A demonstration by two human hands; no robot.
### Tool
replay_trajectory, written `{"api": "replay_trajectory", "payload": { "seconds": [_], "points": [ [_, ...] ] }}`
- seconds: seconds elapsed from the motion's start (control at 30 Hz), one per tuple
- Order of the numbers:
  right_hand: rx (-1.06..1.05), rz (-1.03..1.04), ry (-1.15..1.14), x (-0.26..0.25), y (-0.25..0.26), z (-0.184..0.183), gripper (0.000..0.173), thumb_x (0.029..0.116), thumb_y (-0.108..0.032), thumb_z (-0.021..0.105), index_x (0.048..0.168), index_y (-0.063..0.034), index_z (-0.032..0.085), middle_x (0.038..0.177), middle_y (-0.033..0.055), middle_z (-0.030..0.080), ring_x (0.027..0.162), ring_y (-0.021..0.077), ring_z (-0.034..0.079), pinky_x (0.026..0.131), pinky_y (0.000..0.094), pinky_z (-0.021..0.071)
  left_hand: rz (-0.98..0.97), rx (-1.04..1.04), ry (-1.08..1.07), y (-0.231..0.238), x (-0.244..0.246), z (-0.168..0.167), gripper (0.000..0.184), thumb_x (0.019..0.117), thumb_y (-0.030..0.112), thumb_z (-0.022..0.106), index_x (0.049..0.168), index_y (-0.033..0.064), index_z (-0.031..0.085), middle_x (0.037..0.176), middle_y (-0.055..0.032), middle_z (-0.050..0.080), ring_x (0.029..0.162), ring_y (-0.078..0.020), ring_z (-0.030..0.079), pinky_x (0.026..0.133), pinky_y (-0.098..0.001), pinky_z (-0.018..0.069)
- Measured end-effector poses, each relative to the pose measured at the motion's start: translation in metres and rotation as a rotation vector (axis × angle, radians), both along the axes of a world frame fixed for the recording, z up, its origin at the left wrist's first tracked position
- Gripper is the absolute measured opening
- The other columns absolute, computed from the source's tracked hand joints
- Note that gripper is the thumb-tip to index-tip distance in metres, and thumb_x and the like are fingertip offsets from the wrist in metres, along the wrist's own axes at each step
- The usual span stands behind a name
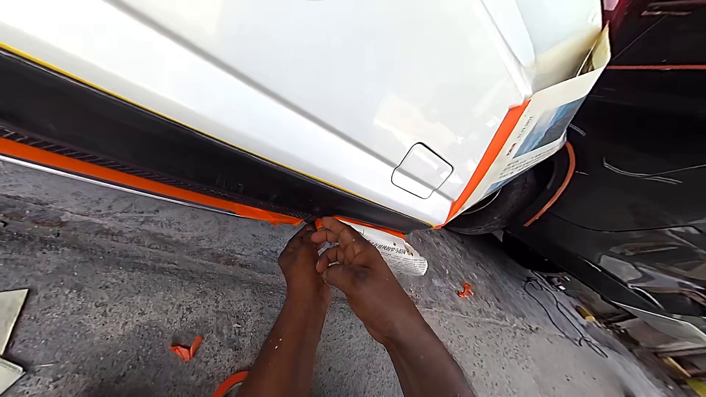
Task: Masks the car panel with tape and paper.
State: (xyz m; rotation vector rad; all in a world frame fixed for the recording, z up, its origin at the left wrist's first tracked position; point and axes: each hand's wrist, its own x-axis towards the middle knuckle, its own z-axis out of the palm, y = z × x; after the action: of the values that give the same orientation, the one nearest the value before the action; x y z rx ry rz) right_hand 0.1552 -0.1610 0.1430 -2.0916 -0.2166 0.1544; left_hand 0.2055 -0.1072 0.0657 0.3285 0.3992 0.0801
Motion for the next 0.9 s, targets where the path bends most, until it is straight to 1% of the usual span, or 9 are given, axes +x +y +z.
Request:
{"api": "replay_trajectory", "payload": {
  "seconds": [0.13,0.23,0.3,0.37,0.47,0.53,0.67,0.77,0.9],
  "points": [
    [0.010,-0.004,0.030,0.002,-0.001,0.001,0.074,0.0863,-0.003,0.058,0.157,-0.0155,0.040,0.126,0.0030,0.060,0.085,0.0136,0.061,0.069,0.0300,0.0530,-0.145,-0.027,-0.136,0.008,-0.009,-0.010,0.027,0.1058,0.025,0.051,0.123,0.0104,0.066,0.101,-0.0050,0.070,0.087,-0.0129,0.068,0.073,-0.0286,0.0565],
    [-0.062,-0.014,-0.003,-0.004,-0.003,0.006,0.076,0.0887,-0.011,0.062,0.160,-0.0166,0.035,0.127,0.0041,0.059,0.088,0.0137,0.063,0.073,0.0309,0.0552,-0.187,-0.013,-0.109,0.011,-0.008,-0.008,0.022,0.1059,0.026,0.051,0.116,0.0127,0.066,0.098,-0.0036,0.070,0.086,-0.0132,0.069,0.072,-0.0293,0.0578],
    [-0.114,-0.034,-0.123,-0.015,-0.010,0.008,0.079,0.0896,-0.016,0.061,0.162,-0.0172,0.029,0.118,0.0010,0.063,0.081,0.0109,0.063,0.068,0.0276,0.0557,-0.244,0.039,-0.063,0.017,-0.008,-0.008,0.031,0.1070,0.029,0.051,0.131,0.0136,0.062,0.123,-0.0057,0.067,0.112,-0.0210,0.063,0.090,-0.0410,0.0529],
    [-0.139,-0.018,-0.203,-0.028,-0.023,0.001,0.080,0.0904,-0.015,0.058,0.163,-0.0164,0.025,0.114,-0.0019,0.065,0.076,0.0079,0.063,0.065,0.0251,0.0553,-0.268,0.095,-0.023,0.019,-0.010,-0.004,0.037,0.1074,0.032,0.051,0.140,0.0156,0.057,0.137,-0.0077,0.060,0.124,-0.0269,0.057,0.094,-0.0486,0.0498],
    [-0.032,0.039,-0.158,-0.045,-0.047,-0.026,0.067,0.0901,-0.003,0.055,0.154,-0.0001,0.037,0.116,0.0060,0.067,0.071,0.0091,0.062,0.062,0.0253,0.0541,-0.291,0.127,-0.031,0.021,-0.013,0.005,0.041,0.1056,0.036,0.054,0.142,0.0182,0.057,0.140,-0.0091,0.058,0.126,-0.0306,0.056,0.094,-0.0530,0.0497],
    [0.018,-0.012,-0.122,-0.057,-0.061,-0.049,0.064,0.0881,0.002,0.056,0.150,0.0054,0.041,0.118,0.0086,0.067,0.070,0.0100,0.063,0.061,0.0261,0.0558,-0.294,0.139,-0.013,0.021,-0.015,0.004,0.042,0.1033,0.038,0.059,0.141,0.0184,0.058,0.139,-0.0092,0.059,0.126,-0.0322,0.057,0.095,-0.0557,0.0499],
    [0.101,-0.103,-0.109,-0.077,-0.080,-0.087,0.060,0.0854,0.008,0.052,0.145,0.0073,0.046,0.114,0.0099,0.069,0.068,0.0105,0.063,0.060,0.0271,0.0555,-0.254,0.142,0.015,0.017,-0.016,0.010,0.042,0.1030,0.038,0.059,0.140,0.0184,0.058,0.142,-0.0086,0.057,0.131,-0.0328,0.053,0.098,-0.0591,0.0466],
    [0.006,-0.086,-0.116,-0.086,-0.090,-0.124,0.054,0.0884,0.006,0.052,0.142,0.0060,0.053,0.110,0.0100,0.070,0.068,0.0094,0.063,0.061,0.0270,0.0559,-0.203,0.222,-0.022,0.006,-0.017,0.010,0.046,0.1038,0.044,0.056,0.143,0.0201,0.055,0.147,-0.0068,0.052,0.135,-0.0304,0.048,0.102,-0.0581,0.0421],
    [-0.115,-0.043,-0.115,-0.091,-0.092,-0.155,0.043,0.0922,0.003,0.050,0.133,0.0023,0.063,0.103,0.0098,0.072,0.069,0.0127,0.065,0.064,0.0307,0.0574,-0.169,0.405,-0.109,-0.001,-0.021,-0.001,0.064,0.0988,0.049,0.063,0.153,0.0207,0.045,0.156,-0.0061,0.046,0.143,-0.0292,0.043,0.111,-0.0585,0.0377]
  ]
}}
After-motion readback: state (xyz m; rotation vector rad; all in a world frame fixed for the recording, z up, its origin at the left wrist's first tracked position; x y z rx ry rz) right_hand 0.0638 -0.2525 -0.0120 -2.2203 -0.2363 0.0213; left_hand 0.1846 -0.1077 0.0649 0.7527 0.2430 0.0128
